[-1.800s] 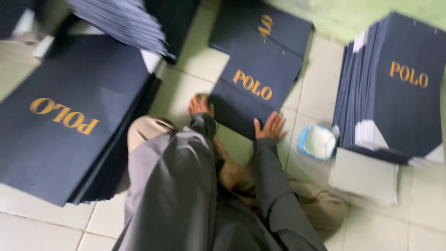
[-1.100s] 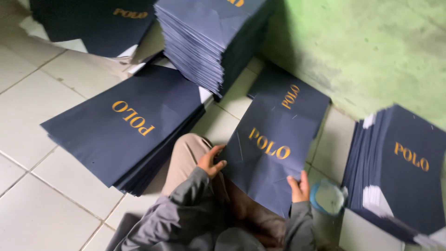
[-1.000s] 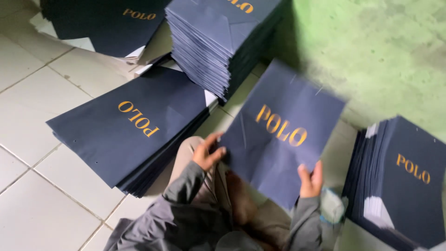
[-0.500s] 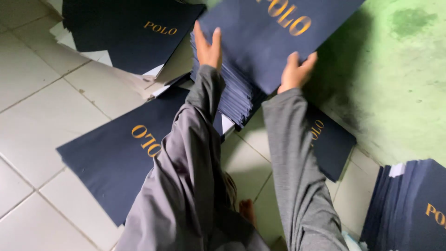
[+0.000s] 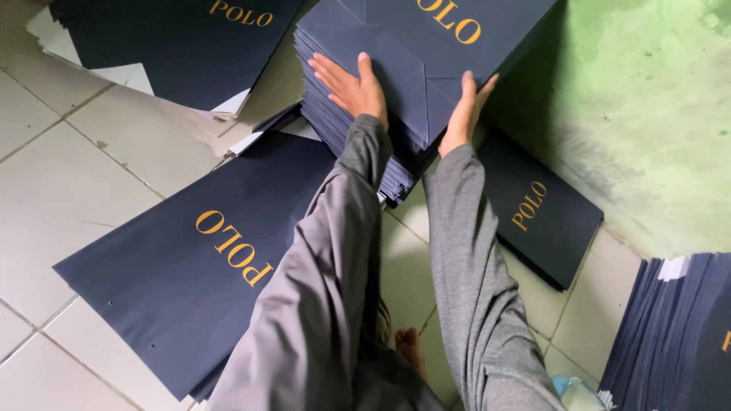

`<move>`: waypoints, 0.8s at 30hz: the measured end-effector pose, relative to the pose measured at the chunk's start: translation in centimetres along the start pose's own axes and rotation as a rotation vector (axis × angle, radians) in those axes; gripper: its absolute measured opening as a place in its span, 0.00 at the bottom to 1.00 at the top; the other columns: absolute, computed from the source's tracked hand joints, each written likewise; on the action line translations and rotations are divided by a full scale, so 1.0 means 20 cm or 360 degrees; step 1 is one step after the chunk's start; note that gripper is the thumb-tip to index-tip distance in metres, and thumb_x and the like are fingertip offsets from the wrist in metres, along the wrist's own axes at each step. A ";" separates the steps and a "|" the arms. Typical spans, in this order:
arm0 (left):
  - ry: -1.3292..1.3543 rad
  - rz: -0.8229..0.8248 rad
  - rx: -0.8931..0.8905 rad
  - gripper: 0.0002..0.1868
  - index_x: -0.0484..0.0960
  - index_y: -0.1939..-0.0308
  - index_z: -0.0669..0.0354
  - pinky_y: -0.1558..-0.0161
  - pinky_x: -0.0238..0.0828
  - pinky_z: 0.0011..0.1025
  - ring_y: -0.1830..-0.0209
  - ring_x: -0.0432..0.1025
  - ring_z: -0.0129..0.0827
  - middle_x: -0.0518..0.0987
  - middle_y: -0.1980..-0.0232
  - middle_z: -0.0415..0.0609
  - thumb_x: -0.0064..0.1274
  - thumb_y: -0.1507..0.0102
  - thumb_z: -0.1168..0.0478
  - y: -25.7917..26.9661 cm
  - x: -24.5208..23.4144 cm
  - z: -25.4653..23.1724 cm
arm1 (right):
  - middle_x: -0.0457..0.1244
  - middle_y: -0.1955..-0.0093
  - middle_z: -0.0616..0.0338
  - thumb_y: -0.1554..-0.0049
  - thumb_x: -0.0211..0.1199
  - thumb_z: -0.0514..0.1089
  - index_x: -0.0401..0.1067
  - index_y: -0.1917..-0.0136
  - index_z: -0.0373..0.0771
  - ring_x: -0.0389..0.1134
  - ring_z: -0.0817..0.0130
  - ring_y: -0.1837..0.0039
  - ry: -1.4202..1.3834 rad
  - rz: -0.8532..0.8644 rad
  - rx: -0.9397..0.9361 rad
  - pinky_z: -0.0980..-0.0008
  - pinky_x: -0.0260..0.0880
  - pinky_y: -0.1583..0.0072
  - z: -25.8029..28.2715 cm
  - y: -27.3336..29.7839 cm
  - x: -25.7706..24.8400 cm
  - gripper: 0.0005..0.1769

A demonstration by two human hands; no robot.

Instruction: Folding and gluing the bottom of paper shopping bags to assemble them.

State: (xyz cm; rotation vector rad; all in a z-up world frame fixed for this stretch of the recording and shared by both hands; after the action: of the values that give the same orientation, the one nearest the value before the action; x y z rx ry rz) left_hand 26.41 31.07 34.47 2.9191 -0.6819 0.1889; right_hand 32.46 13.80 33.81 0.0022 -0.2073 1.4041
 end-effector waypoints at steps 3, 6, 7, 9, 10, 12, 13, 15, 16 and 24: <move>0.0186 0.0169 -0.0022 0.47 0.31 0.19 0.48 0.24 0.11 0.55 0.14 0.19 0.37 0.25 0.14 0.45 0.35 0.35 0.39 -0.02 -0.04 0.03 | 0.29 0.12 0.60 0.41 0.51 0.68 0.31 0.15 0.44 0.36 0.67 0.14 -0.0584 0.0165 0.0083 0.61 0.37 0.17 0.18 0.21 -0.03 0.54; 0.0409 0.0171 -0.0053 0.50 0.34 0.20 0.57 0.21 0.17 0.38 0.15 0.20 0.34 0.26 0.15 0.49 0.41 0.35 0.40 0.09 -0.07 0.11 | 0.31 0.11 0.66 0.42 0.49 0.75 0.35 0.15 0.59 0.32 0.67 0.12 -0.0453 0.0251 0.0145 0.57 0.32 0.18 0.04 0.32 -0.25 0.51; 0.0406 0.0185 -0.0054 0.50 0.34 0.20 0.57 0.21 0.17 0.38 0.15 0.20 0.34 0.26 0.15 0.49 0.41 0.35 0.40 0.16 -0.07 0.17 | 0.31 0.11 0.66 0.42 0.49 0.75 0.35 0.15 0.59 0.32 0.67 0.12 -0.0456 0.0238 0.0141 0.57 0.32 0.18 0.01 0.46 -0.34 0.51; 0.0392 0.0301 0.0040 0.43 0.36 0.16 0.49 0.20 0.19 0.60 0.15 0.22 0.52 0.27 0.15 0.54 0.44 0.26 0.44 0.32 -0.08 0.30 | 0.31 0.12 0.46 0.29 0.48 0.69 0.40 0.14 0.46 0.39 0.41 0.14 -0.0105 0.0164 0.0144 0.37 0.33 0.18 -0.05 0.75 -0.54 0.43; 0.0386 0.0317 0.0035 0.43 0.36 0.16 0.49 0.20 0.19 0.60 0.15 0.22 0.52 0.27 0.15 0.54 0.44 0.26 0.44 0.44 -0.14 0.31 | 0.31 0.12 0.46 0.29 0.48 0.69 0.40 0.14 0.46 0.39 0.41 0.14 -0.0105 0.0146 0.0145 0.37 0.33 0.18 -0.43 0.87 -0.83 0.43; 0.0258 0.0433 0.0102 0.37 0.41 0.17 0.55 0.18 0.23 0.55 0.16 0.27 0.57 0.31 0.15 0.63 0.40 0.24 0.49 0.66 -0.22 0.32 | 0.54 0.25 0.22 0.30 0.44 0.41 0.56 0.22 0.24 0.56 0.32 0.25 0.1423 0.0666 -0.0180 0.41 0.56 0.24 -1.04 0.93 -1.32 0.27; 0.0235 0.0454 0.0090 0.37 0.41 0.17 0.55 0.18 0.23 0.55 0.16 0.27 0.57 0.31 0.15 0.63 0.40 0.24 0.49 0.82 -0.28 0.33 | 0.54 0.25 0.22 0.30 0.44 0.41 0.56 0.22 0.24 0.56 0.32 0.25 0.1420 0.0649 -0.0151 0.41 0.56 0.24 -1.05 1.10 -1.41 0.27; 0.0149 0.0661 0.0090 0.36 0.44 0.19 0.64 0.19 0.26 0.58 0.17 0.31 0.63 0.36 0.17 0.72 0.40 0.24 0.52 1.16 -0.37 0.37 | 0.62 0.28 0.39 0.32 0.49 0.52 0.65 0.24 0.39 0.61 0.40 0.28 0.1436 0.0698 -0.0006 0.43 0.61 0.27 -1.09 1.47 -1.60 0.27; 0.0117 0.0712 0.0064 0.36 0.44 0.19 0.64 0.19 0.26 0.58 0.17 0.31 0.63 0.36 0.17 0.72 0.40 0.24 0.52 1.28 -0.41 0.61 | 0.62 0.28 0.39 0.32 0.49 0.52 0.65 0.24 0.39 0.61 0.40 0.28 0.1434 0.0653 0.0044 0.43 0.61 0.27 -1.12 1.62 -1.75 0.27; -0.0576 0.1111 -0.0037 0.20 0.83 0.56 0.48 0.33 0.64 0.45 0.35 0.72 0.45 0.82 0.43 0.50 0.41 0.26 0.43 1.75 -0.33 1.56 | 0.69 0.38 0.47 0.40 0.60 0.41 0.79 0.49 0.42 0.66 0.50 0.29 0.1230 0.0428 -0.0182 0.52 0.63 0.27 -1.11 1.56 -2.64 0.09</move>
State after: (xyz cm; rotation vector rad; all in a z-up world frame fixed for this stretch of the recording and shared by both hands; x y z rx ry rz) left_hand 7.71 -2.15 6.53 2.5817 -1.7191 -0.2871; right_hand -2.85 -29.82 0.47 -0.6725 0.3678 1.5575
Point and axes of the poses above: each hand's wrist, its own y-axis away from the middle knuckle, its own x-axis out of the palm, z = x × y, the point moved 2 cm from there along -y, towards the middle knuckle
